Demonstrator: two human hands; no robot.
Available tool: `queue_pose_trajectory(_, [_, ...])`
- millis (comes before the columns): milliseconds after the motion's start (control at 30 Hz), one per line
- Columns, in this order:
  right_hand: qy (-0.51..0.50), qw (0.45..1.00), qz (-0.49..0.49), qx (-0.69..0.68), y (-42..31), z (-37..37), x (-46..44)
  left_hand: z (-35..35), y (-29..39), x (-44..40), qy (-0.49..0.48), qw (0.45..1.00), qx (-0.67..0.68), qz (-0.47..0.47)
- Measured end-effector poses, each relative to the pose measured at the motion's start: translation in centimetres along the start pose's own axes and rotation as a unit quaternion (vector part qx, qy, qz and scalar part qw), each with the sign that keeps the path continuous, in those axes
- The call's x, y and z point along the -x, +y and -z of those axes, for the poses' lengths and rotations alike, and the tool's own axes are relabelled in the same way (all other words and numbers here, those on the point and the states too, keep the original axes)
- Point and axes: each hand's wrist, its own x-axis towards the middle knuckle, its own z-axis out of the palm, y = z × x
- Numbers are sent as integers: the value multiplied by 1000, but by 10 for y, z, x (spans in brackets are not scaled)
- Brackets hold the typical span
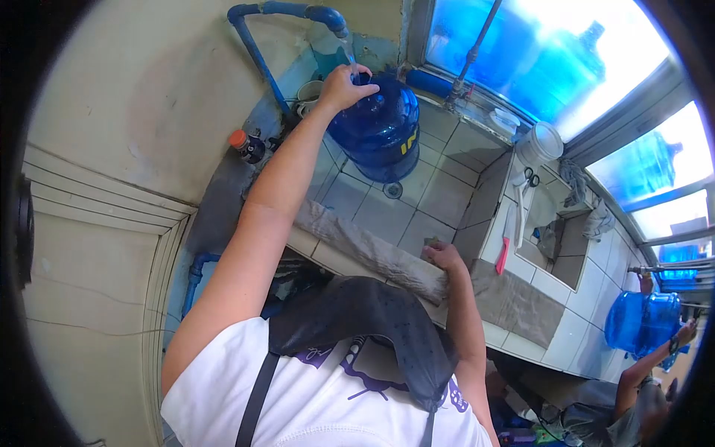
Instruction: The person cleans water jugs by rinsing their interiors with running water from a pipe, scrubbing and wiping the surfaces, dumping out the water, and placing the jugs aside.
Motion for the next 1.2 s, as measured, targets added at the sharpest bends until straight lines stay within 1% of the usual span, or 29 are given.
queue_pose_trajectory(100, [-7, 1000, -9, -11, -2, -1, 2, -6, -8, -3, 1, 1000, 6, -12])
queue_pose_trajectory(133, [-1, 1000, 4, -5, 4, -1, -3, -3, -6, -3, 2, 1000, 4, -9])
queue_pose_trajectory(200, [2, 1000, 18, 2, 6, -3, -6, -1, -1, -2, -19, 999, 5, 26])
queue_pose_trajectory(233, [2, 1000, 14, 2, 3, -1, -2, -1, -1, -2, -18, 999, 3, 29])
queue_pose_trajectory(333, [1, 1000, 10, 5, -2, 1, 2, -2, -2, -4, -11, 1000, 1, 21])
queue_pose_trajectory(400, [0, 1000, 9, 7, -2, 1, 2, -3, -5, -6, -27, 999, 13, 20])
queue_pose_trajectory(467, [-3, 1000, 0, -12, -1, 0, 0, -5, -7, -7, -28, 999, 11, 23])
queue_pose_trajectory(633, [-7, 1000, -8, -7, 2, 0, -2, -2, -4, -5, -34, 999, 19, 37])
queue_pose_trajectory(700, [-5, 1000, -13, -14, -6, 1, 4, -6, -7, -7, -24, 999, 11, 21])
queue_pose_trajectory(800, [-3, 1000, -11, -7, -15, 2, 11, -3, -4, -6, -38, 999, 14, 37])
queue_pose_trajectory(900, [9, 1000, -8, 5, -9, 0, 6, 3, 4, -2, -38, 999, 1, 30])
queue_pose_trajectory(933, [11, 1000, 6, 8, -7, -2, 3, 2, 4, -1, -42, 999, 5, 26])
queue_pose_trajectory(967, [15, 1000, 19, 9, -2, -1, 2, 2, 3, 1, -31, 999, -15, 0])
queue_pose_trajectory(1000, [27, 1000, 10, 2, -5, 0, 7, 1, 4, 1, -21, 999, -31, -29])
queue_pose_trajectory(1033, [50, 994, 63, -67, -16, -1, 17, -2, 1, 0, -22, 995, -61, -75])
queue_pose_trajectory(1067, [78, 981, 118, -134, -27, 1, 27, 6, 12, 4, -39, 988, -102, -113])
queue_pose_trajectory(1100, [62, 973, 107, -193, -40, 8, 41, 16, 29, 10, -76, 977, -144, -136])
queue_pose_trajectory(1133, [47, 961, 98, -254, -53, 15, 54, 21, 46, 19, -95, 968, -156, -174])
queue_pose_trajectory(1167, [71, 958, 90, -264, -61, 21, 65, 22, 58, 27, -109, 956, -159, -222])
queue_pose_trajectory(1200, [55, 943, 82, -318, -69, 27, 72, 18, 71, 35, -121, 942, -163, -267])
